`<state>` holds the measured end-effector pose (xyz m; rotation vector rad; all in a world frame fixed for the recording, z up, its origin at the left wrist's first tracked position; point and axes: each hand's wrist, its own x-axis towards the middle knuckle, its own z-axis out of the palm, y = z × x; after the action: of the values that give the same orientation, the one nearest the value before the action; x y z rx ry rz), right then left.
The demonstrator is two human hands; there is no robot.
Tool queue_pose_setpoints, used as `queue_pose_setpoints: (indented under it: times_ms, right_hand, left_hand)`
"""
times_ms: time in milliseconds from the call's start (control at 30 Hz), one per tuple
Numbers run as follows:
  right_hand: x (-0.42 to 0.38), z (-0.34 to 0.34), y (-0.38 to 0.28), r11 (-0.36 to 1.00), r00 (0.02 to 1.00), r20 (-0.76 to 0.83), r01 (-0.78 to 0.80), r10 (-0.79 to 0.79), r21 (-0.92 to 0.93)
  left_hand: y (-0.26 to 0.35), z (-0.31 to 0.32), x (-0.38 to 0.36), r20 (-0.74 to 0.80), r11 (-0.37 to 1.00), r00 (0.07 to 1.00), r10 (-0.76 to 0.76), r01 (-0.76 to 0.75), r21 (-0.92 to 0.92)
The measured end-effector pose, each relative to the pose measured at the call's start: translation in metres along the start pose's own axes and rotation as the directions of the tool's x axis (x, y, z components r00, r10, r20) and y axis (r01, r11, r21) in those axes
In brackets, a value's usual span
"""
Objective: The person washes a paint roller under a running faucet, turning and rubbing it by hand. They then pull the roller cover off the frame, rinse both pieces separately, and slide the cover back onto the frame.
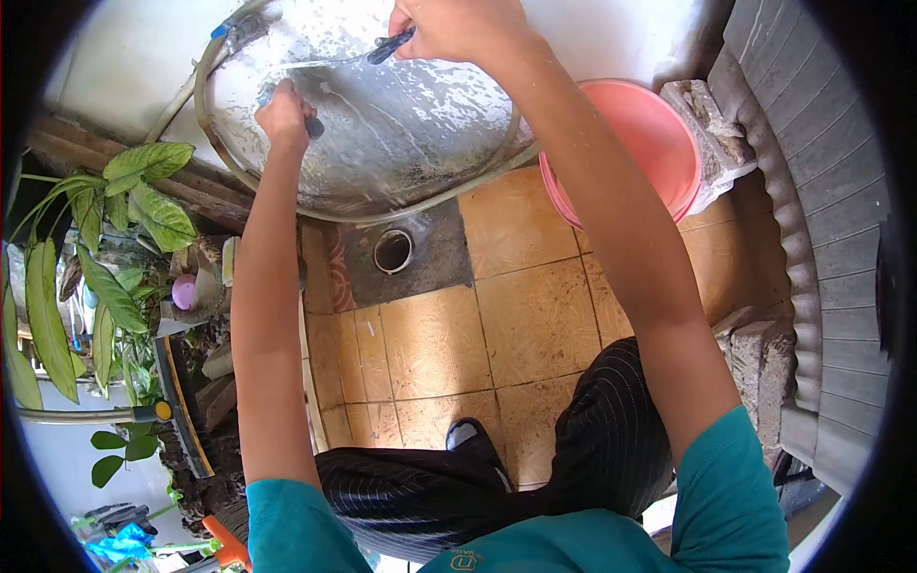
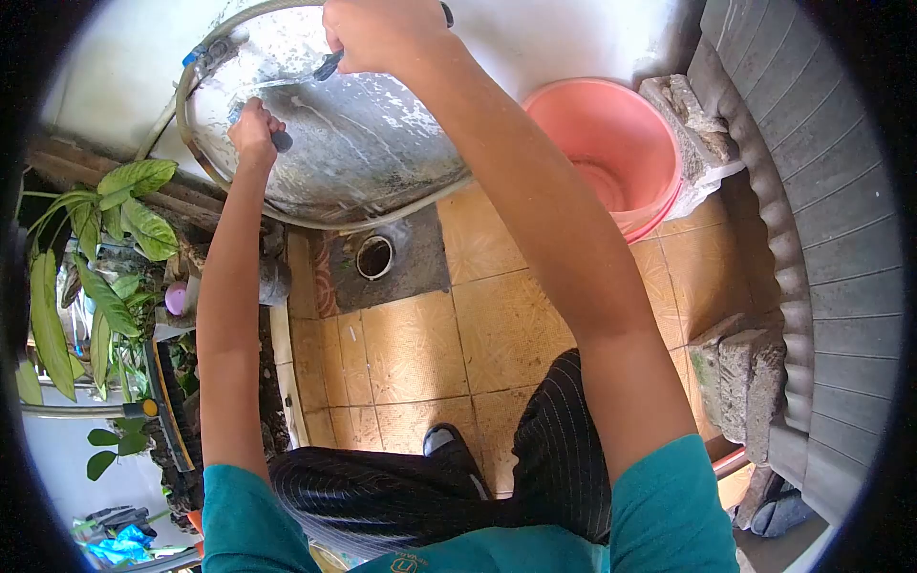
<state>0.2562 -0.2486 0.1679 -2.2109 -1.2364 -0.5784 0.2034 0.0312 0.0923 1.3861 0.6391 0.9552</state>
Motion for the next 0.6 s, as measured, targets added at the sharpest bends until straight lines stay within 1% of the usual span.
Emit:
queue_pose_setpoints:
  times_ms: [33, 100, 133, 200, 233, 300, 367, 433, 500, 533, 567, 600]
  right_hand:
    - [0.000, 0.001, 0.000, 1.000, 1.000, 0.002, 0.005, -0.005, 0.001]
    - [0.001, 0.000, -0.001, 1.000, 1.000, 0.002, -0.028, 0.028, -0.002]
    - [0.001, 0.000, 0.000, 1.000, 1.000, -0.006, -0.021, 0.021, -0.001]
    - [0.002, 0.001, 0.001, 0.998, 0.998, 0.044, -0.044, 0.046, -0.045]
    - [0.003, -0.001, 0.000, 0.999, 0.999, 0.032, -0.033, 0.035, -0.037]
    - [0.003, -0.003, 0.000, 0.991, 0.988, 0.095, -0.119, 0.123, -0.055]
    - [0.002, -0.011, -0.003, 0.989, 0.983, 0.123, -0.130, 0.137, -0.064]
    - [0.001, -0.010, -0.003, 0.994, 0.991, 0.080, -0.105, 0.108, -0.034]
    - [0.001, -0.012, -0.001, 0.996, 0.993, 0.065, -0.094, 0.093, 0.001]
    - [0.002, -0.015, -0.002, 0.996, 0.995, 0.051, -0.089, 0.087, 0.029]
    - [0.002, -0.017, -0.003, 0.996, 0.996, 0.045, -0.082, 0.081, 0.033]
    - [0.001, -0.021, -0.003, 0.993, 0.993, 0.054, -0.111, 0.109, 0.047]
  left_hand:
    - [-0.003, -0.001, 0.002, -0.005, 1.000, 1.000, 0.000, 0.000, -0.001]
    - [-0.008, -0.004, 0.005, 0.050, 0.999, 0.998, 0.036, -0.036, -0.010]
    - [-0.010, -0.006, 0.006, 0.047, 0.999, 0.998, 0.046, -0.045, -0.013]
    - [-0.012, -0.014, 0.004, 0.260, 0.994, 0.963, 0.072, -0.089, 0.055]
    - [-0.009, -0.020, 0.000, 0.392, 0.992, 0.919, 0.053, -0.091, 0.081]
    - [0.003, -0.030, -0.001, 0.496, 0.999, 0.867, -0.041, 0.048, -0.002]
    - [0.027, -0.034, -0.005, 0.484, 0.998, 0.874, -0.039, 0.059, -0.026]
    - [0.043, -0.041, -0.007, 0.464, 0.996, 0.885, -0.045, 0.077, -0.050]
    - [0.057, -0.045, 0.001, 0.534, 0.989, 0.845, 0.031, -0.105, 0.108]
    - [0.063, -0.046, 0.002, 0.577, 0.982, 0.815, 0.058, -0.150, 0.113]
    - [0.067, -0.047, 0.001, 0.573, 0.981, 0.817, 0.065, -0.158, 0.114]
    - [0.068, -0.046, 0.000, 0.549, 0.958, 0.831, 0.088, -0.222, 0.182]
